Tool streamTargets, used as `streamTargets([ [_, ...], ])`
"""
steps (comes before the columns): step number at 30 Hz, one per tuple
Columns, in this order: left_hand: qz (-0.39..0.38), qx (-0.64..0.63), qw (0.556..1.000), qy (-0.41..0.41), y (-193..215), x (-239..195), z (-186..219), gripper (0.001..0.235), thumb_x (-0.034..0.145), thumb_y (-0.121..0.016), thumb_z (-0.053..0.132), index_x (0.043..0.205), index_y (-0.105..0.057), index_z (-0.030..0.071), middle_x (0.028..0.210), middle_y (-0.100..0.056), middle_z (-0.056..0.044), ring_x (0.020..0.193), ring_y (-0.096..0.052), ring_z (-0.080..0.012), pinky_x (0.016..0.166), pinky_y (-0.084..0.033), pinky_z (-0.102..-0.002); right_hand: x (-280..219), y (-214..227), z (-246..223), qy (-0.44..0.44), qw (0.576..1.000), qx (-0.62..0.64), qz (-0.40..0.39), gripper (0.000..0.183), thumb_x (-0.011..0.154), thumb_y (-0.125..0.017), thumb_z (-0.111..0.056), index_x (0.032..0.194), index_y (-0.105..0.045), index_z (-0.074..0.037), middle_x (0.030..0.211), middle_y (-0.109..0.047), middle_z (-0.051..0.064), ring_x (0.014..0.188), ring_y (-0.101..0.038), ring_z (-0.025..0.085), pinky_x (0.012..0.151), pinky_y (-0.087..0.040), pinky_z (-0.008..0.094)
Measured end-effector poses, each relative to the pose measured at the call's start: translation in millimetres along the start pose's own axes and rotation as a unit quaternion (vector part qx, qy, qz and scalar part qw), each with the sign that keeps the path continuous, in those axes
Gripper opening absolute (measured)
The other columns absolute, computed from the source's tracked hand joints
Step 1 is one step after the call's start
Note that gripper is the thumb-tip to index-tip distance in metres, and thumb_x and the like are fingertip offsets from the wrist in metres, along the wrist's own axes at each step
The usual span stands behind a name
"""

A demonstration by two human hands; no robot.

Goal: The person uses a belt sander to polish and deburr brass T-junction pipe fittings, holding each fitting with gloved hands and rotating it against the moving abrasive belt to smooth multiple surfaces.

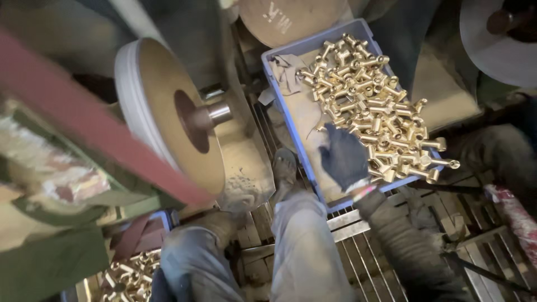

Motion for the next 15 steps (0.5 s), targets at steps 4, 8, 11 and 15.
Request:
streamTargets([
  [4,-0.008,0.015,1.000,0.011,4.3,5.0,5.2,0.064,0.094,-0.066,0.027,0.148,-0.047,-0.003,0.125,-0.062,-0.023,0.107,-0.061,-0.0290,0.089,-0.047,-0.037,45.5,-0.9,52.3,-0.027,0.950,-0.306,0.062,0.048,0.069,-0.073,-0.023,0.113,-0.064,-0.008,0.104,-0.063,0.019,0.099,-0.063,0.037,0.078,-0.049,0.048],
  [8,-0.008,-0.009,1.000,0.015,4.4,0.7,22.3,0.059,0.096,-0.064,0.023,0.146,-0.049,-0.003,0.121,-0.063,-0.020,0.102,-0.060,-0.0256,0.085,-0.047,-0.035,75.1,-11.3,87.4,-0.040,0.935,-0.341,-0.085,0.006,0.099,-0.066,-0.015,0.103,-0.065,-0.011,0.090,-0.070,0.015,0.090,-0.068,0.035,0.081,-0.049,0.053],
  [11,0.017,-0.060,0.998,0.005,15.6,9.0,31.6,0.055,0.097,-0.063,0.021,0.145,-0.051,-0.003,0.117,-0.064,-0.018,0.097,-0.060,-0.0230,0.081,-0.046,-0.034,62.8,23.7,60.7,0.023,0.962,-0.267,-0.045,0.009,0.095,-0.064,-0.010,0.102,-0.063,-0.006,0.084,-0.070,0.015,0.082,-0.070,0.033,0.067,-0.051,0.048],
  [15,0.037,-0.299,0.954,-0.002,25.7,-10.6,46.4,0.050,0.099,-0.061,0.018,0.143,-0.053,-0.003,0.112,-0.065,-0.016,0.092,-0.059,-0.0196,0.076,-0.046,-0.032,-37.0,118.9,8.7,-0.078,0.989,0.037,0.121,0.021,0.099,-0.072,-0.014,0.117,-0.070,-0.002,0.111,-0.072,0.016,0.101,-0.069,0.035,0.082,-0.056,0.041],
])
Point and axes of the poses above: each hand's wrist, its own x-axis towards the middle knuckle, its own y-axis out of the back of the hand, z = x × y, the point moved 7 cm from there along x, towards the middle knuckle
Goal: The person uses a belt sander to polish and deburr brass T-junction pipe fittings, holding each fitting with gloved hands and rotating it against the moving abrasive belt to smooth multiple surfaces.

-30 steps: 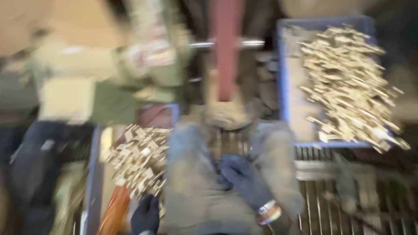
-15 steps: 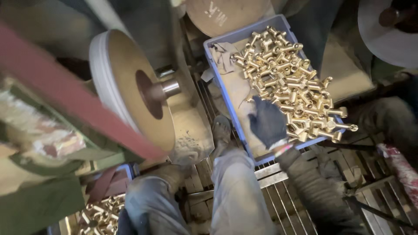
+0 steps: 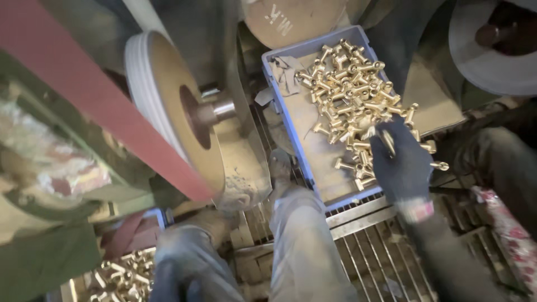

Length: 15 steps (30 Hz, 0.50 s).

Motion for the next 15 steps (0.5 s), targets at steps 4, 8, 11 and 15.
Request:
streamTargets([
  [4,-0.166,-0.299,0.939,-0.029,-74.0,-55.2,33.5,0.045,0.100,-0.059,0.015,0.142,-0.054,-0.002,0.107,-0.066,-0.014,0.086,-0.058,-0.0162,0.072,-0.046,-0.030,-118.3,15.7,-59.5,-0.209,0.871,0.443,-0.027,0.027,0.095,-0.072,-0.011,0.120,-0.066,-0.002,0.113,-0.072,0.015,0.103,-0.070,0.031,0.083,-0.056,0.039],
  [8,-0.180,-0.461,0.865,0.083,-118.4,-94.1,28.5,0.040,0.102,-0.057,0.011,0.140,-0.056,-0.002,0.102,-0.067,-0.011,0.081,-0.058,-0.0128,0.067,-0.046,-0.028,-213.9,-29.5,-128.6,-0.292,0.714,0.608,-0.188,0.035,0.091,-0.073,-0.007,0.124,-0.063,-0.003,0.115,-0.072,0.013,0.105,-0.070,0.028,0.085,-0.057,0.037],
  [11,-0.122,-0.461,0.859,0.185,-91.3,-105.1,13.2,0.037,0.102,-0.057,0.014,0.134,-0.062,-0.005,0.096,-0.072,-0.018,0.076,-0.066,-0.0211,0.066,-0.053,-0.036,-254.0,-40.6,-163.3,-0.214,0.744,0.553,-0.307,0.041,0.088,-0.074,-0.005,0.126,-0.060,-0.003,0.116,-0.072,0.013,0.107,-0.071,0.025,0.086,-0.058,0.035],
  [15,-0.210,-0.446,0.869,-0.037,-41.2,-102.6,78.8,0.038,0.096,-0.062,0.010,0.131,-0.061,-0.003,0.116,-0.073,-0.021,0.105,-0.070,-0.0262,0.093,-0.056,-0.041,-256.7,-45.4,-189.9,-0.037,0.789,0.465,-0.399,0.050,0.083,-0.074,-0.002,0.130,-0.057,-0.004,0.118,-0.072,0.011,0.109,-0.071,0.021,0.087,-0.058,0.033],
])
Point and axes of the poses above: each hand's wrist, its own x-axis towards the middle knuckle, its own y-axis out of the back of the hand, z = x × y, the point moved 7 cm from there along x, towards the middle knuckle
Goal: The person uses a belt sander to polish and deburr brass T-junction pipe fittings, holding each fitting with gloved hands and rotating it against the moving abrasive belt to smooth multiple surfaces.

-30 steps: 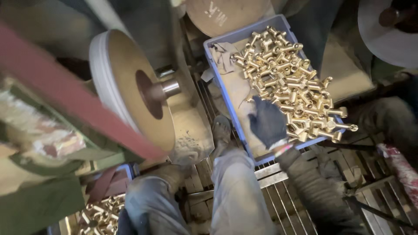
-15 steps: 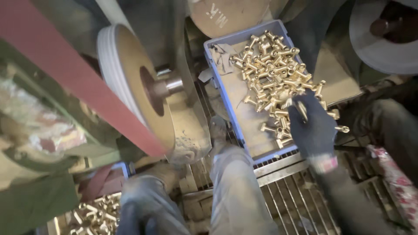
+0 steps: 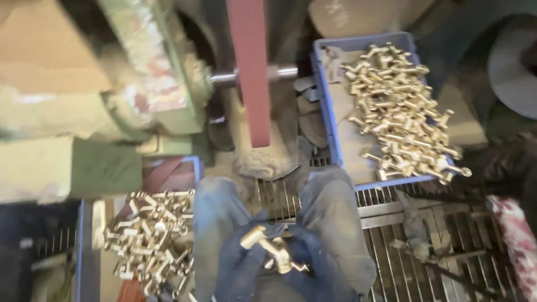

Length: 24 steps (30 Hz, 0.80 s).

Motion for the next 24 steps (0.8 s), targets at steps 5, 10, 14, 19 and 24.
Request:
streamTargets([
  [5,-0.086,0.288,0.944,-0.135,-36.1,38.2,59.8,0.035,0.088,-0.065,0.007,0.121,-0.068,-0.002,0.121,-0.073,-0.018,0.114,-0.068,-0.0300,0.102,-0.049,-0.042,30.8,-2.1,-1.5,0.080,0.973,-0.194,-0.098,0.046,0.084,-0.075,-0.001,0.127,-0.060,-0.006,0.111,-0.071,0.008,0.102,-0.070,0.018,0.084,-0.058,0.033],
  [10,-0.034,0.232,0.968,-0.083,-18.0,95.6,51.6,0.032,0.099,-0.060,0.009,0.129,-0.065,0.000,0.119,-0.075,-0.015,0.104,-0.075,-0.0244,0.090,-0.059,-0.033,98.4,15.3,36.9,-0.049,0.990,-0.097,-0.085,0.038,0.091,-0.072,0.000,0.123,-0.052,-0.003,0.103,-0.064,0.007,0.093,-0.063,0.017,0.079,-0.056,0.034],
  [14,0.089,0.295,0.951,0.003,9.0,138.8,18.8,0.025,0.089,-0.067,0.009,0.112,-0.076,0.005,0.092,-0.080,-0.013,0.081,-0.078,-0.0232,0.075,-0.060,-0.032,152.2,17.9,53.9,-0.025,0.990,-0.003,-0.139,0.049,0.088,-0.066,0.003,0.132,-0.044,-0.003,0.114,-0.060,0.004,0.104,-0.058,0.013,0.088,-0.054,0.030],
  [19,0.122,0.313,0.942,0.001,22.2,165.5,1.7,0.021,0.086,-0.071,0.013,0.104,-0.076,0.003,0.094,-0.078,-0.015,0.081,-0.079,-0.0215,0.075,-0.059,-0.032,179.7,21.8,86.0,-0.048,0.986,-0.091,-0.130,0.035,0.091,-0.069,0.001,0.123,-0.055,-0.002,0.109,-0.066,0.006,0.100,-0.065,0.014,0.085,-0.056,0.031],
  [24,0.124,0.303,0.944,0.045,27.9,166.5,-24.6,0.021,0.086,-0.071,0.016,0.101,-0.076,0.002,0.087,-0.077,-0.015,0.076,-0.075,-0.0210,0.071,-0.057,-0.033,169.2,14.4,84.0,-0.042,0.986,0.007,-0.159,0.044,0.090,-0.071,0.000,0.130,-0.052,-0.002,0.115,-0.064,0.004,0.103,-0.063,0.013,0.085,-0.057,0.031],
])
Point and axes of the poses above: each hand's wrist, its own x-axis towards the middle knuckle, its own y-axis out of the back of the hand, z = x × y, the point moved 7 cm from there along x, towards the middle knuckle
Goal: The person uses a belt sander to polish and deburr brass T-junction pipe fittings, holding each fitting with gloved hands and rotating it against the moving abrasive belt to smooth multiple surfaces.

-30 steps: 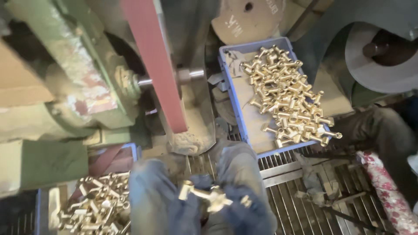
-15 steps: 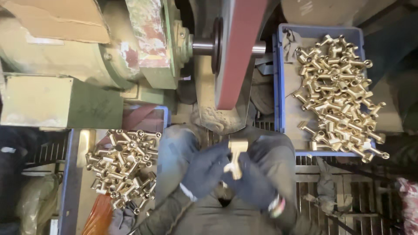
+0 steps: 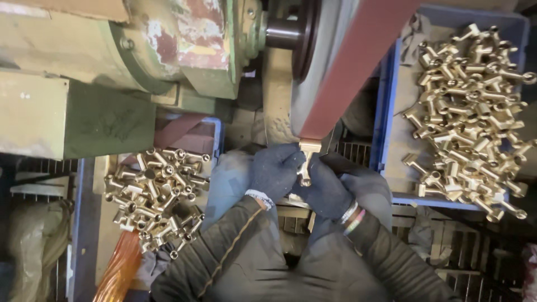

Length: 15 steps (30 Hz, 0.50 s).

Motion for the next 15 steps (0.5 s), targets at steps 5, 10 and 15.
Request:
streamTargets([
  [5,-0.048,-0.098,0.991,0.078,-19.2,12.1,-51.1,0.019,0.092,-0.068,0.015,0.092,-0.074,-0.003,0.079,-0.074,-0.016,0.069,-0.068,-0.0179,0.068,-0.054,-0.032,-5.9,-7.6,2.0,-0.159,0.938,0.308,0.012,0.050,0.091,-0.071,-0.003,0.138,-0.052,-0.004,0.106,-0.063,0.004,0.088,-0.065,0.014,0.071,-0.058,0.033],
  [10,-0.044,-0.317,0.919,0.229,-39.5,24.5,-99.6,0.016,0.086,-0.063,0.004,0.089,-0.075,-0.006,0.078,-0.071,-0.010,0.069,-0.067,-0.0172,0.065,-0.054,-0.032,11.4,11.2,12.2,-0.270,0.914,0.299,0.040,0.036,0.089,-0.067,-0.006,0.123,-0.064,0.002,0.101,-0.070,0.008,0.085,-0.070,0.015,0.069,-0.061,0.034],
  [15,-0.135,0.005,0.990,0.044,-26.2,28.5,-61.3,0.022,0.088,-0.058,0.008,0.099,-0.077,0.004,0.088,-0.074,-0.004,0.073,-0.074,-0.0174,0.065,-0.059,-0.030,11.2,13.3,11.0,-0.235,0.914,0.326,0.052,0.028,0.095,-0.068,-0.009,0.120,-0.065,0.002,0.094,-0.068,0.010,0.076,-0.068,0.018,0.064,-0.058,0.034],
])
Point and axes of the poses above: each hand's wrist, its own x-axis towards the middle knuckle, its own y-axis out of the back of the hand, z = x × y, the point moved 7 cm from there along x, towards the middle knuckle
